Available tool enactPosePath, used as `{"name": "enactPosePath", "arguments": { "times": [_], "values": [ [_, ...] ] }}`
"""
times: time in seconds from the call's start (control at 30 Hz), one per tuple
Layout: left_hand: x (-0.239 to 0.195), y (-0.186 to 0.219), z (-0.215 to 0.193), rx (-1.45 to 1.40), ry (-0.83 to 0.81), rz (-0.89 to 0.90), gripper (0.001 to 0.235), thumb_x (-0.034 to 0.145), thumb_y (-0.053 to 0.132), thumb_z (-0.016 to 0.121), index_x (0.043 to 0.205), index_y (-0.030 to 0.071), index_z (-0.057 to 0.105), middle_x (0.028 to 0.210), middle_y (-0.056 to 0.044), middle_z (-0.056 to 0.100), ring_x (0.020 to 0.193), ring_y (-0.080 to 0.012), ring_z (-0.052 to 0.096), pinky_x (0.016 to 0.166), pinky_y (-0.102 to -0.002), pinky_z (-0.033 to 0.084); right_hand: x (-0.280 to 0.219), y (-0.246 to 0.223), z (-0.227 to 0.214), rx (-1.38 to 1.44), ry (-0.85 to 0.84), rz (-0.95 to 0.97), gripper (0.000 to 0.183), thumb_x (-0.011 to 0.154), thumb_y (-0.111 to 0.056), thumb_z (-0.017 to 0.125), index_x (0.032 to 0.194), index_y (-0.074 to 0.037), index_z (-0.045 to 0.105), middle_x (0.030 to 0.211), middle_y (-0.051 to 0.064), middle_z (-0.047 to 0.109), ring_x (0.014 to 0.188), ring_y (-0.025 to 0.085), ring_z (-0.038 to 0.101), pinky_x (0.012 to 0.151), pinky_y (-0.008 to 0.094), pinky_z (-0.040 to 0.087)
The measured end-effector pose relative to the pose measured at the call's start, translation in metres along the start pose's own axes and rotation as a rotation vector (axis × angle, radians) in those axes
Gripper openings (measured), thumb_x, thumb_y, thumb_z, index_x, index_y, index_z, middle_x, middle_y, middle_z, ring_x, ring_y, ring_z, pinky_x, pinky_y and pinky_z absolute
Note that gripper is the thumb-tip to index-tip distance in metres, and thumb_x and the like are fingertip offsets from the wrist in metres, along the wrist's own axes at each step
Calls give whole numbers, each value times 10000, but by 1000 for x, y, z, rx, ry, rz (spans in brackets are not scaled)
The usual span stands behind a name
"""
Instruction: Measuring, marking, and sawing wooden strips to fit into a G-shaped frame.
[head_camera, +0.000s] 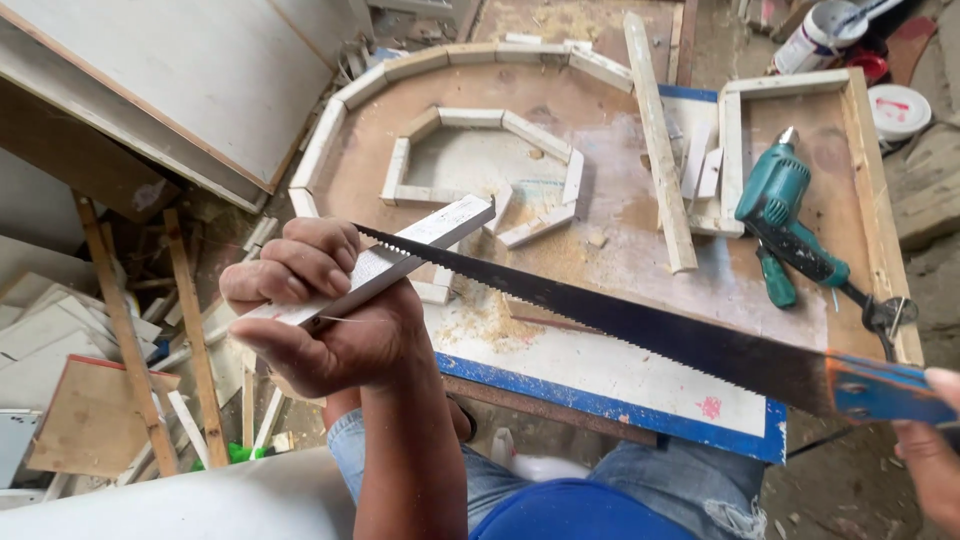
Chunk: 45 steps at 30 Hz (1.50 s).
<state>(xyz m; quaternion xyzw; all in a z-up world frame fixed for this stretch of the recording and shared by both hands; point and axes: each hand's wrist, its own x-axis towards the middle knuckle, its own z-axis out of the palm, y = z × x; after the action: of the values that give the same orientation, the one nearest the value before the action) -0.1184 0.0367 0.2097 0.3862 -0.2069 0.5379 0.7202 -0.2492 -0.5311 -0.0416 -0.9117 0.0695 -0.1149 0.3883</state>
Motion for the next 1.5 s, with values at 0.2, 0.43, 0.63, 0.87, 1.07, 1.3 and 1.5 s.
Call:
{"name": "enactPosePath", "arguments": {
  "times": [0.2, 0.43, 0.63, 0.87, 1.07, 1.3, 1.5],
  "values": [
    [-18, -30, -14, -102, 68, -44, 252, 1019, 400, 513, 906, 179, 466, 721, 24, 452, 648, -98, 464, 640, -267, 393, -49, -37, -10, 116, -49, 59, 716, 831, 130, 629, 1518, 9, 471, 990, 265, 637, 542, 314, 620, 573, 391, 568],
    [-17, -60, -39, 36, 264, -68, 142, 997, 248, 462, 956, 129, 396, 773, -4, 417, 558, -144, 488, 572, -250, 432, -50, 20, -9, 423, -473, 673, 776, 936, -346, 526, 759, 358, 799, 384, 385, 621, 256, 535, 623, 335, 648, 597],
    [-21, -82, -44, 147, 492, -59, 199, 968, 154, 393, 769, 142, 394, 751, 6, 366, 530, -139, 476, 545, -232, 456, -69, 23, 43, -357, -682, 368, 377, 729, -368, 773, 995, -124, 881, 953, -3, 980, 844, 85, 994, 883, 233, 791],
    [-32, -119, -70, 72, 782, -201, 242, 965, 157, 412, 723, 153, 401, 617, 1, 402, 543, -174, 459, 595, -319, 447, -81, -77, 62, -113, -503, 2, 467, 770, -246, 685, 1234, -197, 698, 949, 56, 774, 818, 160, 806, 751, 276, 675],
    [-50, -138, -75, 28, 873, -345, 202, 986, 146, 370, 798, 128, 443, 598, -7, 412, 524, -167, 438, 583, -332, 440, -110, -103, 70, 12, -530, -219, 584, 794, -310, 698, 1353, -169, 605, 1228, 43, 775, 1088, 150, 783, 918, 307, 654],
    [-54, -162, -76, -60, 943, -401, 181, 1019, 148, 386, 841, 132, 416, 623, -14, 438, 522, -163, 466, 502, -321, 442, -103, -175, 76, -345, -315, -496, 712, 794, -161, 742, 1440, -274, 465, 905, -30, 786, 805, 113, 787, 755, 303, 660],
    [-54, -163, -78, -74, 1060, -435, 200, 920, 104, 499, 748, 163, 417, 566, 6, 410, 432, -162, 422, 471, -314, 426, -97, -192, 80, 16, -256, -255, 627, 794, -65, 689, 1394, -151, 530, 743, 2, 792, 510, 23, 693, 602, 217, 621]
  ]
}}
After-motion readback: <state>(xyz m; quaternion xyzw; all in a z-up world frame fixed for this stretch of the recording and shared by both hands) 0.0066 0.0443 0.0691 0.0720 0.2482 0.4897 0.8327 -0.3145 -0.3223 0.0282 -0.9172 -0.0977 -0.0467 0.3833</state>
